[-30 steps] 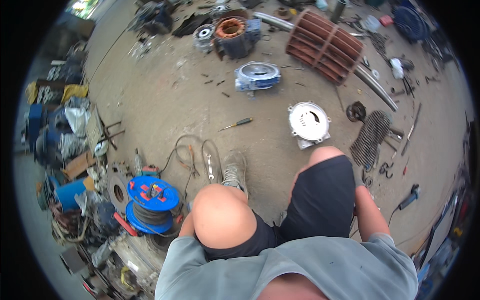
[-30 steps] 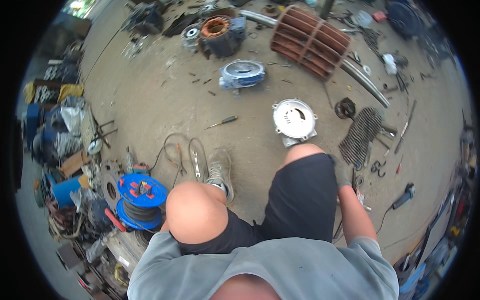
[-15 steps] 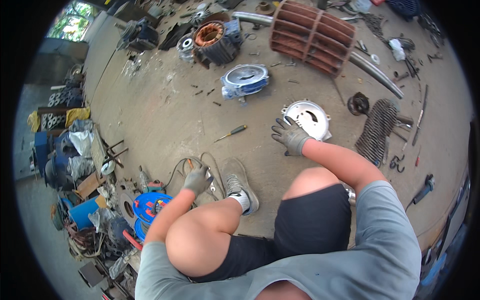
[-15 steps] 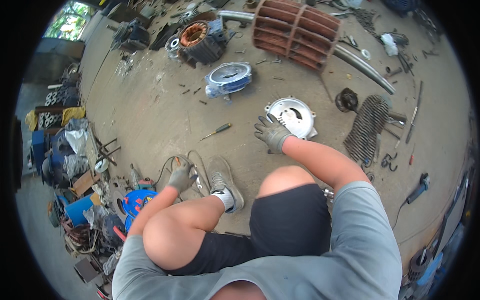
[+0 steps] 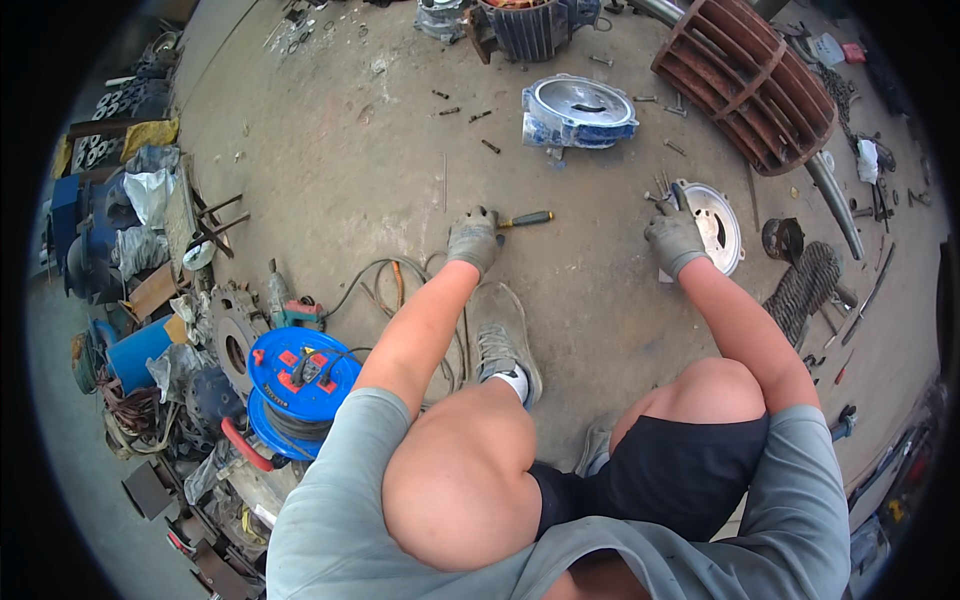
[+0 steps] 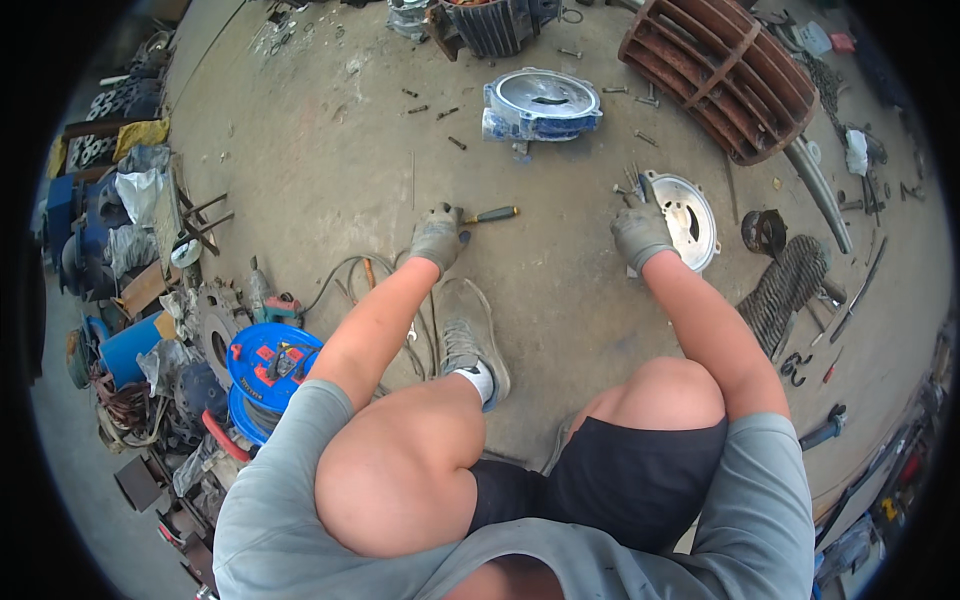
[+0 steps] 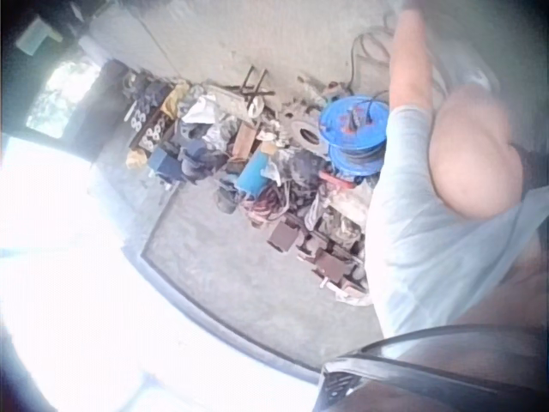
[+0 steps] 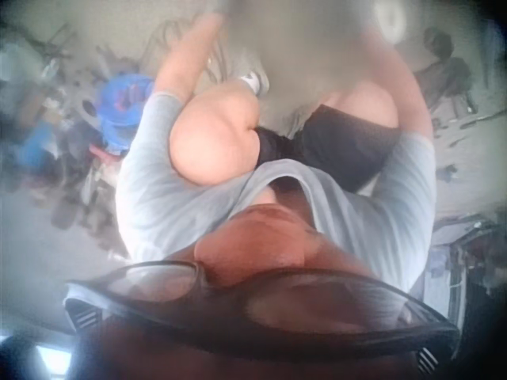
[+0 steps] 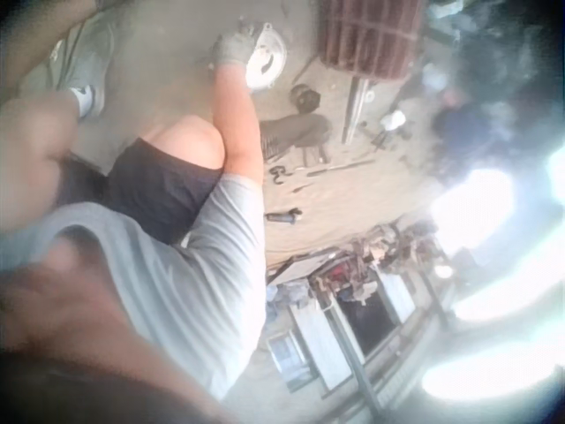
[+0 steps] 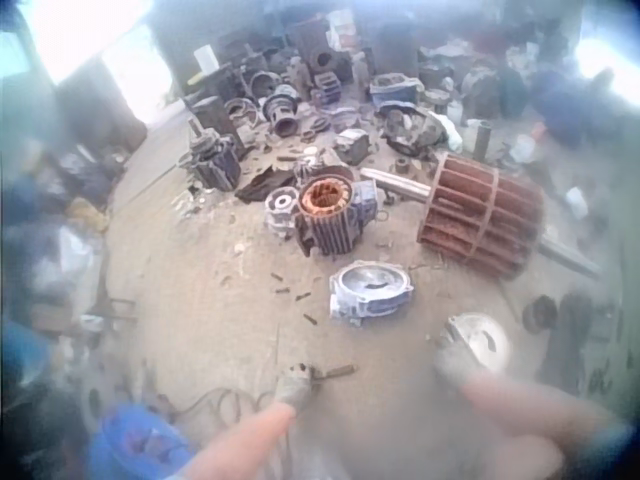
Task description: The person sits on the floor and uses a wrench to loosen bolts on a motor component, then handles various motor parts including a stator, rotor, and housing. They move parts around, inspect them, and later stand to adjust the head-mounted camera strap.
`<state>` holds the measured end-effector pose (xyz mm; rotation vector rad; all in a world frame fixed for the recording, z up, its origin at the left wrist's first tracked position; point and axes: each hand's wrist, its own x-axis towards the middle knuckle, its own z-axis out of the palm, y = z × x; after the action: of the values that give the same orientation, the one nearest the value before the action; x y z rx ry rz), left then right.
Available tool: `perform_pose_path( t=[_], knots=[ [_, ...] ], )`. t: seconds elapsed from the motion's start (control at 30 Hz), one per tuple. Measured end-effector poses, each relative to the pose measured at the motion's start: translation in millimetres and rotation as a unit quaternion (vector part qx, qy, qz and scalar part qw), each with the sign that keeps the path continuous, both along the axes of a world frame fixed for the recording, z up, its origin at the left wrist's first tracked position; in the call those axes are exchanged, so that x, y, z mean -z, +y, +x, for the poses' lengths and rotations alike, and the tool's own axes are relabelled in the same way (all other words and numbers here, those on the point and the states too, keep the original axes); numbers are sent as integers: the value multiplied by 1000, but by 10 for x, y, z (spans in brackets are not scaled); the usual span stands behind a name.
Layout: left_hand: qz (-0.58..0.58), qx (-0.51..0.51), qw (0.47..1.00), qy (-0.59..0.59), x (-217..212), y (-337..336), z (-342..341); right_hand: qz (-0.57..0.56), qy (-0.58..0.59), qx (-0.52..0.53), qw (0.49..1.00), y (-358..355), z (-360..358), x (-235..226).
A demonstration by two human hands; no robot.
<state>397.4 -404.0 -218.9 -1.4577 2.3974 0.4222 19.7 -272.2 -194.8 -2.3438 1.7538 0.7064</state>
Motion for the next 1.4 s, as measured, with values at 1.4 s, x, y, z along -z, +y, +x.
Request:
perform_pose_path(
  t=[1.4],
  knots=[
    [297,-237,707,596,382,-1142,-1294,-405,-15,360,840,-2461,-2387,-1747]
  ],
)
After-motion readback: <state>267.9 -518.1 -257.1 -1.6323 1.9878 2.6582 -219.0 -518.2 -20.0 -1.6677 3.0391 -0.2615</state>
